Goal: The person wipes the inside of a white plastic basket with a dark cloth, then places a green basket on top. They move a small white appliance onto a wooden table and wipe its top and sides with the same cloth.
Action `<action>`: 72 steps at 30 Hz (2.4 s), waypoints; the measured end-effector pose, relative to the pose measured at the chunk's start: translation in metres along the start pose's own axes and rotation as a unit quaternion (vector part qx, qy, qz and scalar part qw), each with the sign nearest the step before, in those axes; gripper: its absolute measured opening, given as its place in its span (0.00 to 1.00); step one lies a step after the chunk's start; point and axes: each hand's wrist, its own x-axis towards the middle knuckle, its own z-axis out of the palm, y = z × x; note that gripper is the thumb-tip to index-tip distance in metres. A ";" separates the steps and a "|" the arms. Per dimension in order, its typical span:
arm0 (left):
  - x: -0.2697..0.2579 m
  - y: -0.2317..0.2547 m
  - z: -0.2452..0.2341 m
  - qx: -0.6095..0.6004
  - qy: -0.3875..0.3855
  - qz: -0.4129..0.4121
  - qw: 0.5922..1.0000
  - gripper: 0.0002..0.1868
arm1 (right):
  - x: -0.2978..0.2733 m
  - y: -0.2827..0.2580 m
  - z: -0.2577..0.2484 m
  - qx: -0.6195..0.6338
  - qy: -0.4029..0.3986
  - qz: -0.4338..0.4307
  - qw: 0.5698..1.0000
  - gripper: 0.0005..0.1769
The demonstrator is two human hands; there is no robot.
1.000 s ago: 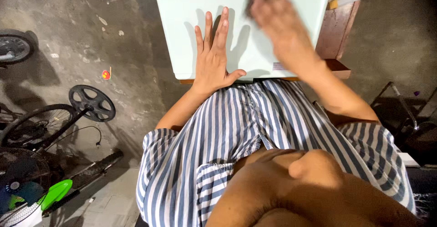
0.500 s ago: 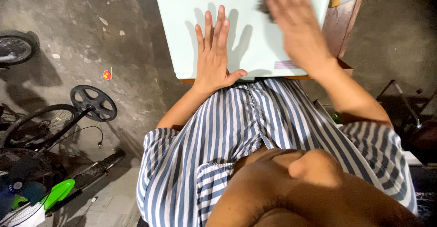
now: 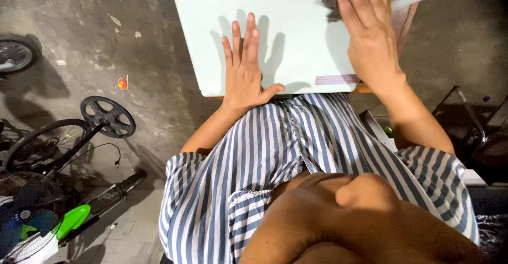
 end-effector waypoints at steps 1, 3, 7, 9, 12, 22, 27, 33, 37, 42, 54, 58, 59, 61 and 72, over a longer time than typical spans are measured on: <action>0.000 0.001 0.000 0.000 -0.005 -0.002 1.000 0.59 | -0.012 0.003 0.001 -0.005 0.000 0.010 1.000 0.39; 0.002 0.001 -0.002 0.001 -0.013 -0.003 1.000 0.59 | -0.035 0.000 0.009 -0.017 0.000 0.030 0.999 0.40; 0.005 0.002 -0.006 0.010 -0.020 0.003 1.000 0.59 | -0.085 -0.023 0.019 0.055 -0.022 0.019 0.998 0.37; 0.005 0.002 -0.008 0.009 -0.021 0.007 1.000 0.59 | -0.105 -0.031 0.018 0.098 -0.052 0.034 0.993 0.36; 0.007 -0.001 -0.011 -0.003 -0.016 0.017 1.000 0.59 | -0.100 -0.026 0.018 0.047 -0.003 0.006 0.999 0.39; 0.007 -0.013 -0.008 -0.021 0.057 0.091 0.994 0.58 | -0.032 -0.095 0.055 0.124 0.010 -0.069 0.990 0.34; 0.004 -0.018 -0.003 -0.060 0.092 0.109 0.988 0.55 | -0.068 -0.080 0.052 0.021 0.035 -0.022 0.999 0.41; -0.004 -0.032 -0.007 -0.138 0.181 0.155 0.961 0.45 | -0.086 -0.074 0.064 0.003 0.111 0.047 0.993 0.36; -0.024 -0.040 -0.021 -0.132 0.204 0.124 0.962 0.43 | -0.047 -0.118 0.112 0.013 0.076 -0.038 0.996 0.30; -0.047 -0.052 -0.038 -0.124 0.194 0.077 0.970 0.45 | -0.043 -0.132 0.127 0.002 0.063 -0.057 0.996 0.33; -0.093 -0.098 -0.051 -0.128 0.165 0.033 0.977 0.41 | -0.040 -0.167 0.146 0.003 0.093 0.013 0.996 0.45; -0.102 -0.111 -0.057 -0.136 0.149 0.042 0.979 0.41 | -0.010 -0.210 0.174 0.031 0.056 -0.073 0.995 0.43; -0.103 -0.115 -0.059 -0.132 0.148 0.047 0.979 0.42 | -0.010 -0.212 0.174 0.051 0.053 -0.074 0.995 0.42; -0.106 -0.122 -0.064 -0.136 0.142 0.043 0.980 0.42 | -0.015 -0.209 0.171 0.045 0.061 -0.057 0.996 0.41; -0.112 -0.146 -0.077 -0.149 0.138 0.047 0.978 0.44 | -0.008 -0.233 0.172 0.016 0.098 0.017 0.995 0.40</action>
